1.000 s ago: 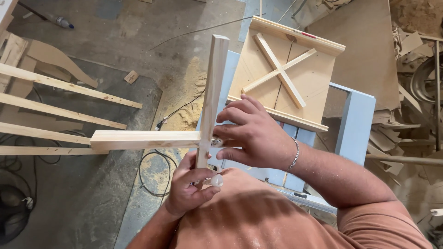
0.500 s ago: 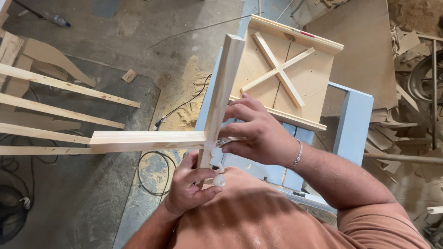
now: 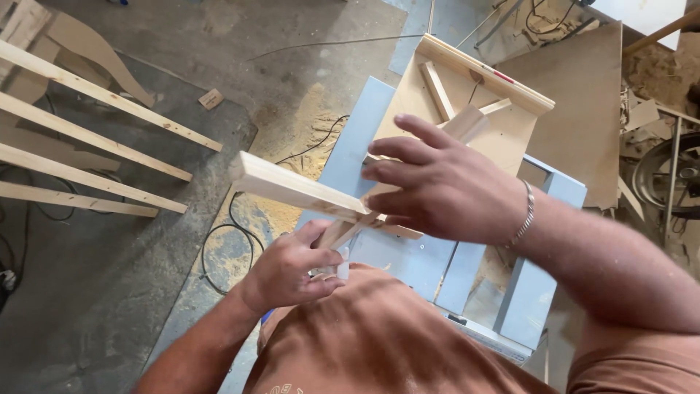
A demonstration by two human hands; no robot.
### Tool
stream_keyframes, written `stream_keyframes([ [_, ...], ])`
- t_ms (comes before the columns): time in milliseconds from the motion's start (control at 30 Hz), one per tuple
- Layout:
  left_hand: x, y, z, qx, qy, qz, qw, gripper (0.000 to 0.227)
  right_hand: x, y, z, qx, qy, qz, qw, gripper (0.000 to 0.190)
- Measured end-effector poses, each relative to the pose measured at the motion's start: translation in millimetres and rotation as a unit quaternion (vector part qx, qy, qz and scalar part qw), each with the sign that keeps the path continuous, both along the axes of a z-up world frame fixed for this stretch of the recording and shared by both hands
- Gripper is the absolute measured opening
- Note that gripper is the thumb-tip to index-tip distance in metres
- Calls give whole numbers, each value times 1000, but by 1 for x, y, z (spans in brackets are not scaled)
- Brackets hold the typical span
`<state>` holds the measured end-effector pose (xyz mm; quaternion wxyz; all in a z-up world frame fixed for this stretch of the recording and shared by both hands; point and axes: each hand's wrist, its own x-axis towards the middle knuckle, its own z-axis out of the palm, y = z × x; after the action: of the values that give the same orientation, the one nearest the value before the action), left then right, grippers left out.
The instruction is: Assemble wooden slats into cross structures and apply a finish or clean with a cloth
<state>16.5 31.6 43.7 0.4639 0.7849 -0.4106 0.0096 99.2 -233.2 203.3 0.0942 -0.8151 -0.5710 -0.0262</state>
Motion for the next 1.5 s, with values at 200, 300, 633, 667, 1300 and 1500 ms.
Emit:
stream_keyframes([
  [200,-1,0,-7,26,0,-24,999,26,22,7,-9,-22,62,70,995,17],
  [300,-1,1,-11,29,-5,-27,999,26,24,9,-14,-23,56,83,995,15],
  [633,-2,4,-13,-13,77,-62,995,24,28,12,-20,-41,71,121,989,15],
  [667,-2,4,-12,-17,86,-66,994,24,28,12,-21,-46,76,121,989,14],
  [1300,2,-7,-18,-207,178,179,945,26,-58,-2,-89,152,112,-116,975,34],
  [1500,3,-11,-9,-190,174,160,953,27,-66,1,-103,156,51,-158,974,37],
])
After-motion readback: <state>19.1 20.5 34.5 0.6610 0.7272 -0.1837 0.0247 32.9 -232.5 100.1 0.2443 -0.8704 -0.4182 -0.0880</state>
